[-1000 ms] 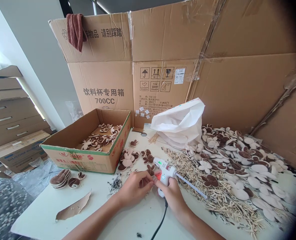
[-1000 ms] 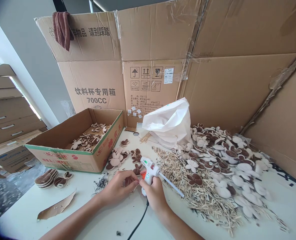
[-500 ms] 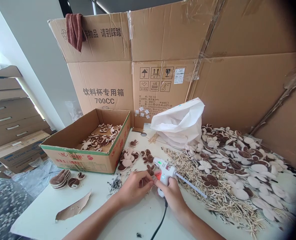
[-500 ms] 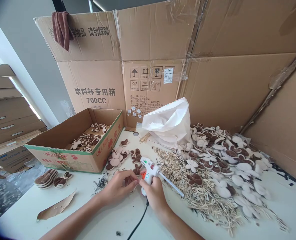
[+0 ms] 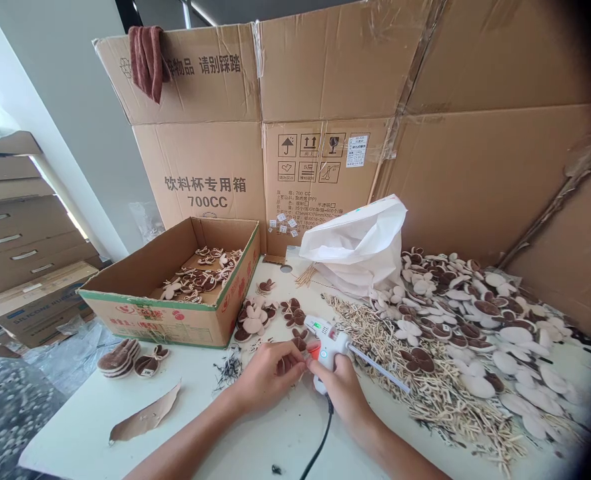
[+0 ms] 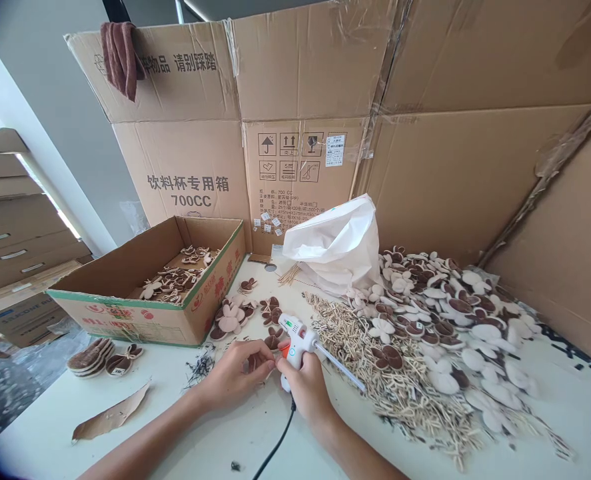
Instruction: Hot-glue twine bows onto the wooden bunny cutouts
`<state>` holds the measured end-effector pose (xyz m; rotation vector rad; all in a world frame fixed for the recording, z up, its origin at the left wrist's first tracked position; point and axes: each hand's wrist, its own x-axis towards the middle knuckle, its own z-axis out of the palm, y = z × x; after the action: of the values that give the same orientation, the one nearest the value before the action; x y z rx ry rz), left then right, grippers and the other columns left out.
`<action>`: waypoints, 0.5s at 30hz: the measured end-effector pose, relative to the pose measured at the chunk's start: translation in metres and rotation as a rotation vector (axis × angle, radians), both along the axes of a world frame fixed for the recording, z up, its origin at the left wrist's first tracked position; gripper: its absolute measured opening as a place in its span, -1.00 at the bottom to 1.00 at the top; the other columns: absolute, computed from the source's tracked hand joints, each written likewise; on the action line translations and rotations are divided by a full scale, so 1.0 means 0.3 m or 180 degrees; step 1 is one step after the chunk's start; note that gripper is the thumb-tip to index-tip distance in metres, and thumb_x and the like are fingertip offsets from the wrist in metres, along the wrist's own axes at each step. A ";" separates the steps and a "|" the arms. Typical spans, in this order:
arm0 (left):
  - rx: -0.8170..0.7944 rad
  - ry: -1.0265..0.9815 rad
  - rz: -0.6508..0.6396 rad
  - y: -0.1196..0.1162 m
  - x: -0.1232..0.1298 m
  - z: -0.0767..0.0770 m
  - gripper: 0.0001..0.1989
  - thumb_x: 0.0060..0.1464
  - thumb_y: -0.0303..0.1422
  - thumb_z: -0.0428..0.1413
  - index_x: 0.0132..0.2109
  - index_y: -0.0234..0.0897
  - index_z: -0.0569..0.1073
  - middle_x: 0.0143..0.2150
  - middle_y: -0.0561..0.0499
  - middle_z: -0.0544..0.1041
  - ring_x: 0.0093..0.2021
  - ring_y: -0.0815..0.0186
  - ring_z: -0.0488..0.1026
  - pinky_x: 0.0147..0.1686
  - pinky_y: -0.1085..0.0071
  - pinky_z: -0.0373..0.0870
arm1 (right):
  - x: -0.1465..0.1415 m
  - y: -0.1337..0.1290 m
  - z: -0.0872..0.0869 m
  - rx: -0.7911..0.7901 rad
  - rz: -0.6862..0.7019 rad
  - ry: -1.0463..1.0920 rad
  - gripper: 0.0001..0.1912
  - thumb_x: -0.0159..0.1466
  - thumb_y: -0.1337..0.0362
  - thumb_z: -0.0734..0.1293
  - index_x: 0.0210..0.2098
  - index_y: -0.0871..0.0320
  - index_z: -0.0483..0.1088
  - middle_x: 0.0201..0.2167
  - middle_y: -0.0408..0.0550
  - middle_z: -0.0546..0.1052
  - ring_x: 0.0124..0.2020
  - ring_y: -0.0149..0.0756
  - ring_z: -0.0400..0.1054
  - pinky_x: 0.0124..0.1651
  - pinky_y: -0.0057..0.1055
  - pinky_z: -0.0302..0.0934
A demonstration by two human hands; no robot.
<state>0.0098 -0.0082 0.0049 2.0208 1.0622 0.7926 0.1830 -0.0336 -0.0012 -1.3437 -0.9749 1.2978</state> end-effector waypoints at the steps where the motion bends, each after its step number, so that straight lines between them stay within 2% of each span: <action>1: -0.0005 0.0011 0.0002 0.000 0.000 0.001 -0.88 0.25 -0.37 0.09 -0.22 -0.23 0.53 -0.37 0.09 0.56 -0.41 0.39 0.37 -0.38 0.49 0.25 | 0.000 0.001 0.000 -0.0013 0.0011 0.0013 -0.70 0.12 0.17 0.42 -0.19 0.17 0.44 -0.55 -0.23 0.30 -0.54 -0.39 0.17 -0.52 -0.46 0.12; 9: 0.0031 0.0120 -0.0009 -0.002 -0.002 -0.003 -0.89 0.22 -0.38 0.11 -0.23 -0.22 0.54 -0.37 0.08 0.55 -0.41 0.38 0.37 -0.38 0.48 0.25 | 0.005 0.024 -0.031 -0.0061 0.0081 0.0009 -0.68 0.08 0.18 0.43 -0.19 0.17 0.44 -0.59 -0.26 0.29 -0.58 -0.40 0.15 -0.56 -0.48 0.08; 15: 0.0069 0.0132 -0.0035 -0.001 -0.003 -0.011 -0.89 0.23 -0.37 0.10 -0.23 -0.22 0.53 -0.38 0.09 0.54 -0.42 0.38 0.36 -0.38 0.48 0.24 | 0.004 0.018 -0.026 -0.0057 0.0066 -0.0024 -0.64 0.08 0.16 0.43 -0.16 0.17 0.44 -0.58 -0.25 0.30 -0.57 -0.39 0.17 -0.56 -0.47 0.12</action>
<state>0.0091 -0.0085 0.0016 2.0677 1.0691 0.7624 0.1841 -0.0283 -0.0089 -1.3565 -0.9869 1.3208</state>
